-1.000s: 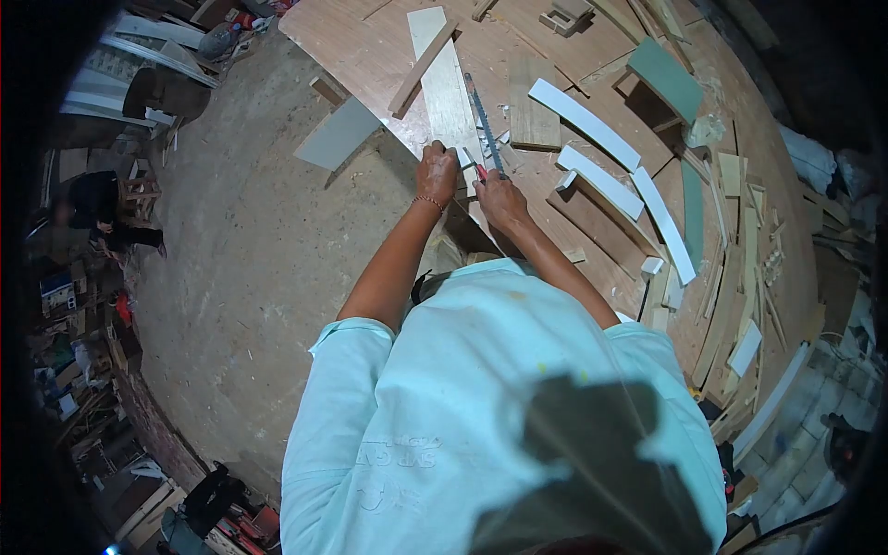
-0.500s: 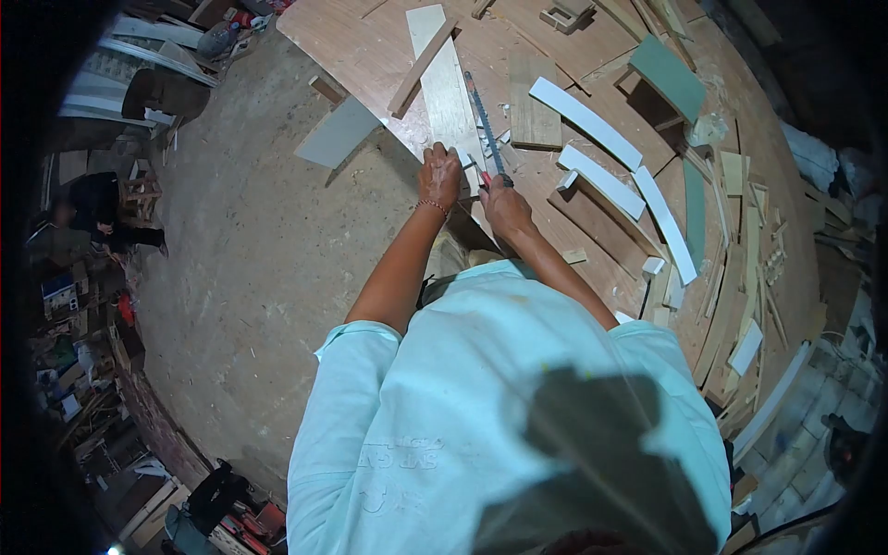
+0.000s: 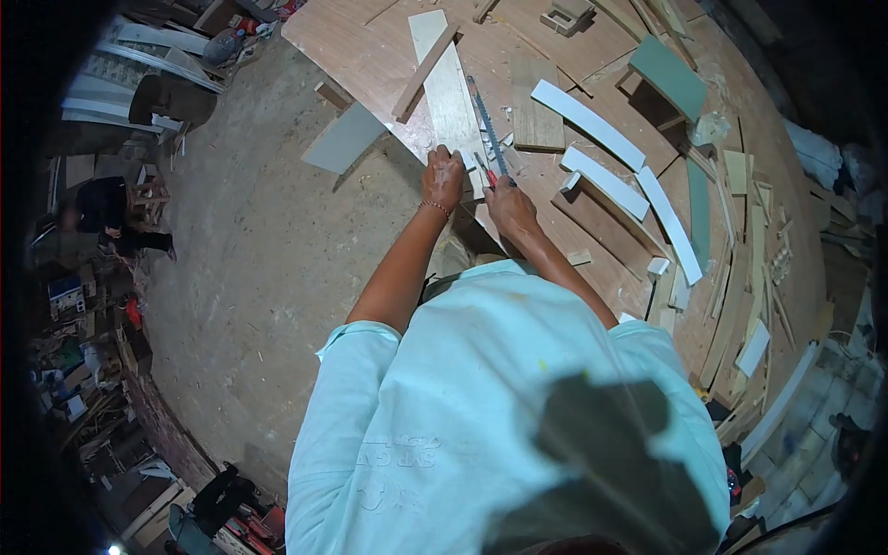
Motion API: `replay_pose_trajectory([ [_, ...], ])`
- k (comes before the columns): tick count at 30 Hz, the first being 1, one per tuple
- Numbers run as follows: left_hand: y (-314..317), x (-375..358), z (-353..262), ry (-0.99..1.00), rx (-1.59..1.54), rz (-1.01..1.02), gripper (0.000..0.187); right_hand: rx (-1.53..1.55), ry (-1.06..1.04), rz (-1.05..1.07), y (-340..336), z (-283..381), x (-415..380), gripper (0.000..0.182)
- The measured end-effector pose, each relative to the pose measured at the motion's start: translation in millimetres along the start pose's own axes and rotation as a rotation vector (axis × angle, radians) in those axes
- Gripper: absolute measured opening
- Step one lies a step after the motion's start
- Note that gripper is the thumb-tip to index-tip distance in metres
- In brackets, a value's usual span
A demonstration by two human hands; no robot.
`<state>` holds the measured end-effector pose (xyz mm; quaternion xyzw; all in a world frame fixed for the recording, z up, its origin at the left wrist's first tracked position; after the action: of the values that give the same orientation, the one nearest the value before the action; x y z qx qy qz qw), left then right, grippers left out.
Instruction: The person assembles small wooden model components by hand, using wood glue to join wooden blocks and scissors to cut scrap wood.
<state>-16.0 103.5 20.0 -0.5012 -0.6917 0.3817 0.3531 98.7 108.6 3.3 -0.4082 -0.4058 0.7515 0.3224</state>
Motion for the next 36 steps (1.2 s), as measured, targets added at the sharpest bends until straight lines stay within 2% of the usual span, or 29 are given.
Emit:
replay_pose_trajectory([
  [23, 1, 0, 0, -0.005, 0.023, 0.006, 0.011, -0.036, -0.021, 0.03, 9, 16, 29, 0.035],
  [25, 0, 0, 1, -0.055, 0.041, 0.0, 0.011, -0.05, -0.005, 0.036, 8, 12, 25, 0.034],
  [36, 5, 0, 3, -0.048, 0.05, 0.007, 0.011, -0.074, -0.013, 0.093, 7, -6, -9, 0.037],
])
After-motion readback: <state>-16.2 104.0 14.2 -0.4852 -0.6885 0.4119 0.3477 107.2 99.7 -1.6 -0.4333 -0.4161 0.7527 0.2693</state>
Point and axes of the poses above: each hand's wrist, its own x-axis towards the middle knuckle, its own y-axis out of the palm, z = x × y, the point moved 10 cm from there along x, towards the middle knuckle, and after that the axes turned 14 degrees about -x, right-handed, at the moved point
